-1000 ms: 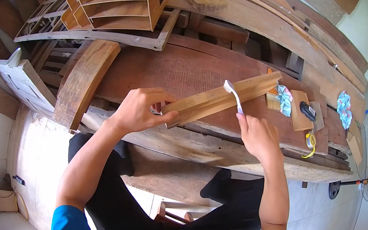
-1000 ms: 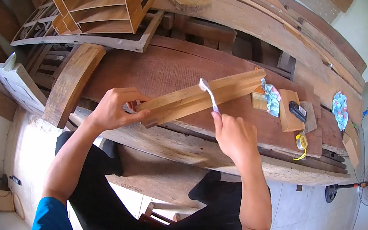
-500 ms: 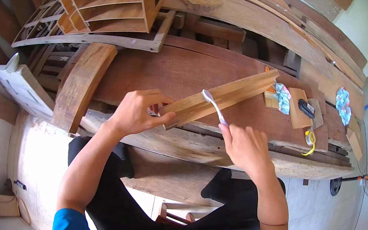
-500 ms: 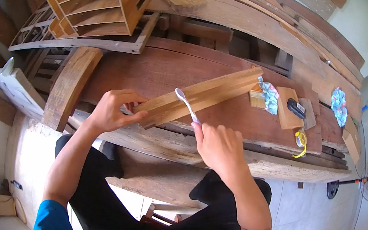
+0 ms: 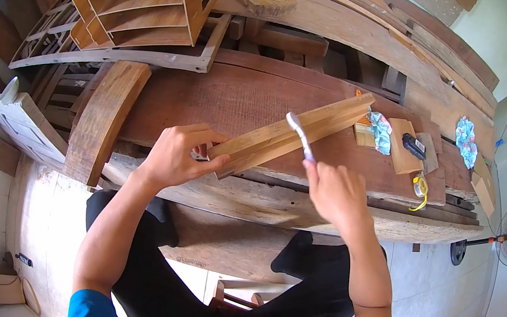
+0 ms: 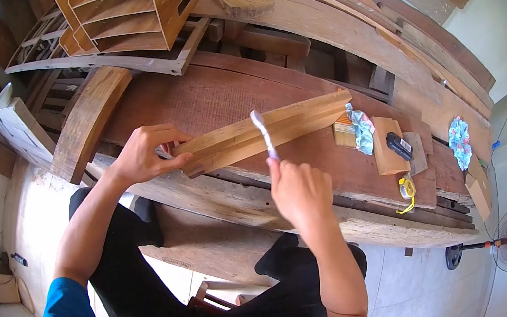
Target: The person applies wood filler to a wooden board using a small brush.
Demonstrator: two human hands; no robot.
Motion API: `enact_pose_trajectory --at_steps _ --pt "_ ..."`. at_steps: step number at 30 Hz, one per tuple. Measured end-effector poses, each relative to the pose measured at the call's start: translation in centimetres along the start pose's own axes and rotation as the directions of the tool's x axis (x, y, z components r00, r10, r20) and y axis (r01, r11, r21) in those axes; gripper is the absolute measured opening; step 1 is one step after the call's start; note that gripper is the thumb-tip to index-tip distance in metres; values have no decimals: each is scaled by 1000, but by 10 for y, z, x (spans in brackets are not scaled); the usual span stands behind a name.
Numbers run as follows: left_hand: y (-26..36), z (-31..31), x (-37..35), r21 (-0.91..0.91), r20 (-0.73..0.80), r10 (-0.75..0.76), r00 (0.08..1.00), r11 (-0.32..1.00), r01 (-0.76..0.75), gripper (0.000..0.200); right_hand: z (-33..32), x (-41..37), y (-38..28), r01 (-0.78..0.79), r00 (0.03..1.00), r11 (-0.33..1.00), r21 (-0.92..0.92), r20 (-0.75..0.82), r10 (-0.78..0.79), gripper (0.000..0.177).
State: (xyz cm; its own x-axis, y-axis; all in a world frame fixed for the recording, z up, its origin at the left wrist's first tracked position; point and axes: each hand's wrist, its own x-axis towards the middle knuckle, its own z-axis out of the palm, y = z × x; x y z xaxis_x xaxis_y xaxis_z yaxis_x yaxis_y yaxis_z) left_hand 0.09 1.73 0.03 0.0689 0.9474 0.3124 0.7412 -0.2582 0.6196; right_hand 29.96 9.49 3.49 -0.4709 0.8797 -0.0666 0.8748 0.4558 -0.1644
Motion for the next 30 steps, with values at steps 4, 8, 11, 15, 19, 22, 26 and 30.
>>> enact_pose_trajectory --at_steps 4,8,11,15,19,22,26,30 --pt "-2 -1 -1 19 4 0 1000 1000 -1 30 -4 -10 3 105 994 994 11 38 -106 61" --pt "1 -1 -1 3 3 -6 1000 1000 6 30 6 11 17 -6 999 1000 -15 -52 6 64" --pt "0 -1 0 -4 5 -5 1000 1000 5 30 12 -3 -1 105 994 994 -24 -1 -105 64" --pt "-4 -2 -1 22 7 2 1000 1000 -2 30 -16 14 2 -85 959 994 72 278 62 67" --pt "-2 -1 -1 -1 9 -10 1000 1000 10 29 1 9 0 12 998 1000 19 68 -13 69" --pt "-3 0 -1 31 16 -17 1000 999 16 28 5 -3 -12 118 987 993 6 110 -117 64" --pt "-3 -1 -2 11 8 -4 1000 1000 4 29 -5 14 4 -78 989 994 71 135 67 61" --pt "-3 -1 0 7 4 -6 1000 1000 6 29 6 -6 -16 105 981 994 28 162 -108 62"
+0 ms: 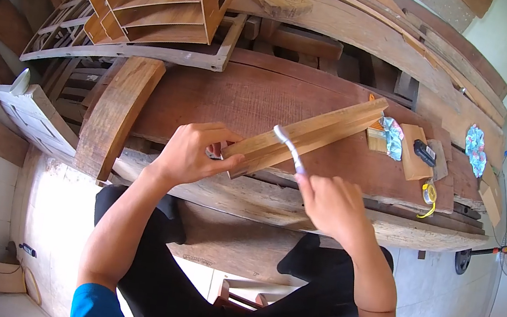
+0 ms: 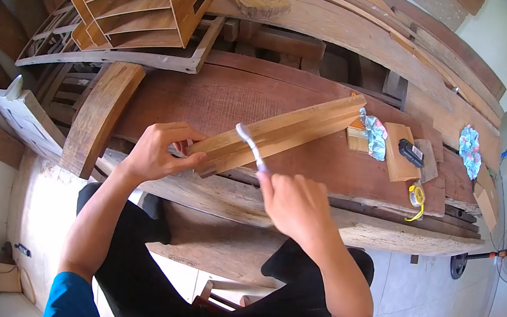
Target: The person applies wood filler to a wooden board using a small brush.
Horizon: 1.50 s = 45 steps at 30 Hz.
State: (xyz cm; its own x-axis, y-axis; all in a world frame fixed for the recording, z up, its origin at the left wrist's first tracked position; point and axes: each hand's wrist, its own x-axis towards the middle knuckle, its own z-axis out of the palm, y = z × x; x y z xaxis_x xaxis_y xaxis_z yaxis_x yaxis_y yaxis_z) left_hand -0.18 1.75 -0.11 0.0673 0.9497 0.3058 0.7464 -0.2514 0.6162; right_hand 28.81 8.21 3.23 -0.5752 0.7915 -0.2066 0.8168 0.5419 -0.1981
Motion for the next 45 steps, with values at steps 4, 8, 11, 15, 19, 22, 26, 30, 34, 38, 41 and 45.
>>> enact_pose_trajectory --at_steps 4,8,11,15,19,22,26,30,34,38,41,45 --pt "-4 3 -2 31 -27 28 999 999 -27 28 -11 18 24 -171 985 985 20 -12 171 64" --pt "-2 1 0 -10 1 -7 1000 1000 7 31 -2 11 17 -89 990 994 -66 -117 81 62" --pt "-2 1 0 0 6 -10 1000 1000 10 32 14 -1 -9 136 979 990 -45 -149 -141 59" --pt "0 2 -1 27 19 -13 1000 1000 13 37 6 8 0 115 988 993 -20 -105 -116 57" --pt "0 7 -1 20 -50 6 999 1000 -5 61 17 11 5 179 971 984 20 -165 -173 54" --pt "3 10 1 18 -93 79 993 997 -78 73 18 8 3 186 967 982 21 -179 -179 54" --pt "13 14 4 2 -132 137 982 990 -138 65 18 9 3 201 966 979 20 -170 -195 53" --pt "13 23 8 -24 -156 171 973 984 -177 49 24 9 1 285 945 958 39 -181 -274 53" --pt "12 20 13 -1 -140 168 976 985 -170 29 23 15 5 265 960 959 97 -116 -253 50" --pt "15 16 17 -33 -163 178 970 982 -186 21 12 21 20 264 957 919 293 -202 -211 33" --pt "13 20 17 -30 -200 211 957 975 -221 21 9 27 24 362 899 873 326 -370 -234 24" --pt "10 17 18 -22 -174 167 971 985 -173 19 21 30 17 375 870 906 196 -413 -271 22"
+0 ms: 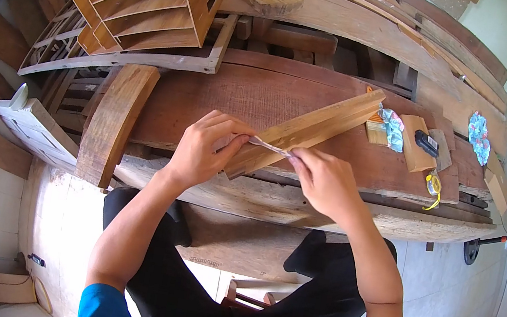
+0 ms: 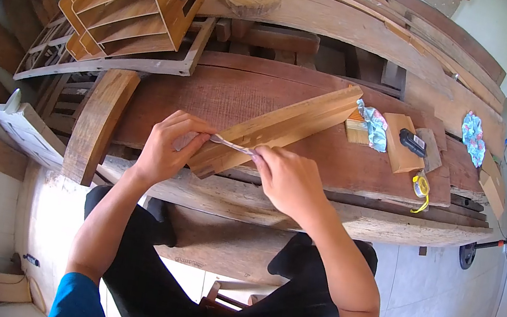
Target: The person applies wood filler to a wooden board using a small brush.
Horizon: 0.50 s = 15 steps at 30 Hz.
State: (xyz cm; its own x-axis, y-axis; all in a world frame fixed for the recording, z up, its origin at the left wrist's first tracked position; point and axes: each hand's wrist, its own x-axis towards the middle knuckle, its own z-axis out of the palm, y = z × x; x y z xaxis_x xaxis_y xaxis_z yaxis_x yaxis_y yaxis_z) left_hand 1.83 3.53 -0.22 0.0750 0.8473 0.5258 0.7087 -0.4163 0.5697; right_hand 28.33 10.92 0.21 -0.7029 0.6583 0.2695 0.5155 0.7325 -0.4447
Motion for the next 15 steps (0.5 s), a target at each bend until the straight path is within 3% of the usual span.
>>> enact_pose_trajectory --at_steps 4,7,8,11,12,15 --pt "-4 -5 -1 -7 13 -16 1000 1000 16 18 8 -5 -8 -41 992 991 127 120 26 25" --pt "-2 -4 -4 -27 29 -17 999 999 18 21 -28 4 -16 -296 903 954 57 343 260 27" --pt "-2 -4 -5 -43 33 -39 999 998 40 23 -17 -2 2 -169 971 979 116 190 146 27" --pt "2 -4 -5 -77 53 -90 995 993 94 31 -16 6 -13 -325 906 941 94 315 282 28" --pt "3 -6 -5 -77 60 -105 993 991 109 34 -8 2 -16 -258 944 954 153 252 215 29" --pt "-1 -11 -5 -70 114 -120 986 989 129 40 -2 -1 -13 -73 990 992 107 132 59 29"
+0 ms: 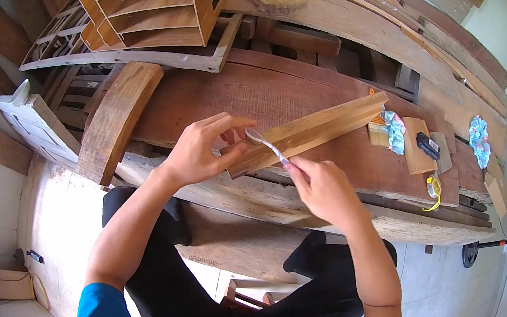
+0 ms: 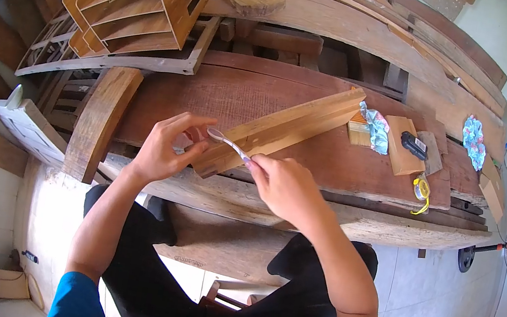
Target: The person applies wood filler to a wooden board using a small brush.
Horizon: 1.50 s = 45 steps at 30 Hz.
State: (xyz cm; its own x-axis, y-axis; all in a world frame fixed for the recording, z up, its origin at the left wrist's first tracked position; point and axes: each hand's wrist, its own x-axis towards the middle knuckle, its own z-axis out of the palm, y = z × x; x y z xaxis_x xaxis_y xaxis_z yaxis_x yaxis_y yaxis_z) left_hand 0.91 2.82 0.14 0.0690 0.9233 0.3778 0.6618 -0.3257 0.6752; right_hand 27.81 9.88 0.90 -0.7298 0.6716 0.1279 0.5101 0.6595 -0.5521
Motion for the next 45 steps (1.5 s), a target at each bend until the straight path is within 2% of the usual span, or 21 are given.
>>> enact_pose_trajectory --at_steps 1,4,5,8,9,12,13,16,17,21,24,25,29,30,32,35,38,39,42,43,45 --pt "-3 -2 -1 4 20 -4 1000 1000 3 42 -22 3 -13 -197 964 980 -1 183 193 29" --pt "-9 -3 -4 53 37 40 999 998 -42 48 -16 -2 18 -72 997 996 52 21 71 29" --pt "-8 -5 -4 53 47 11 999 999 -14 51 -9 -2 22 -46 998 997 64 -36 48 29" --pt "-2 -8 -4 40 83 -57 995 998 54 58 -7 1 -3 -160 981 985 68 118 151 28" --pt "-2 -10 -5 33 95 -76 993 997 73 60 1 -2 -3 -55 997 997 57 58 51 28" --pt "-5 -17 -6 41 149 -98 984 995 93 56 -11 -1 -6 -135 979 990 47 158 126 29" --pt "-6 -20 -6 48 169 -101 980 994 95 54 -25 2 -14 -257 943 966 6 222 249 29" --pt "-9 -27 -6 71 213 -124 969 991 111 44 -15 5 3 -94 996 991 93 10 93 30" --pt "-9 -28 -7 52 220 -139 965 990 131 41 -14 3 3 -193 980 980 55 68 189 30" --pt "-12 -34 -7 9 256 -164 953 986 168 38 -4 -2 -9 -53 994 998 38 94 50 30" --pt "-13 -37 -8 16 257 -156 954 987 157 39 -29 3 -10 -273 931 960 -60 234 279 30" --pt "-13 -37 -9 18 253 -153 955 988 154 39 -23 1 5 -161 982 987 16 107 159 30" --pt "-16 -34 -9 -7 257 -170 951 984 178 39 -18 8 -15 -287 942 957 49 196 273 29" --pt "-14 -34 -9 -18 258 -178 950 982 189 39 -6 4 -12 -174 976 980 92 150 159 28" --pt "-13 -35 -9 -23 257 -182 949 981 194 38 12 -2 -1 75 996 997 24 44 -76 31" --pt "-13 -36 -10 1 251 -169 953 985 175 40 -19 2 -13 -223 946 975 0 241 217 29" --pt "-12 -36 -11 3 236 -174 956 984 178 47 -11 3 2 -118 993 992 55 32 116 31" --pt "-8 -36 -11 -16 215 -189 958 980 197 51 -12 7 -8 -204 975 978 31 96 201 30" --pt "-6 -34 -9 -24 202 -185 962 981 194 61 2 3 -17 -79 992 994 76 103 71 30" --pt "-7 -35 -9 -15 200 -178 963 983 185 65 7 1 -13 11 997 999 45 74 -15 30" --pt "-14 -34 -10 12 252 -147 957 989 149 68 -10 2 -14 -101 978 995 -16 180 102 30"
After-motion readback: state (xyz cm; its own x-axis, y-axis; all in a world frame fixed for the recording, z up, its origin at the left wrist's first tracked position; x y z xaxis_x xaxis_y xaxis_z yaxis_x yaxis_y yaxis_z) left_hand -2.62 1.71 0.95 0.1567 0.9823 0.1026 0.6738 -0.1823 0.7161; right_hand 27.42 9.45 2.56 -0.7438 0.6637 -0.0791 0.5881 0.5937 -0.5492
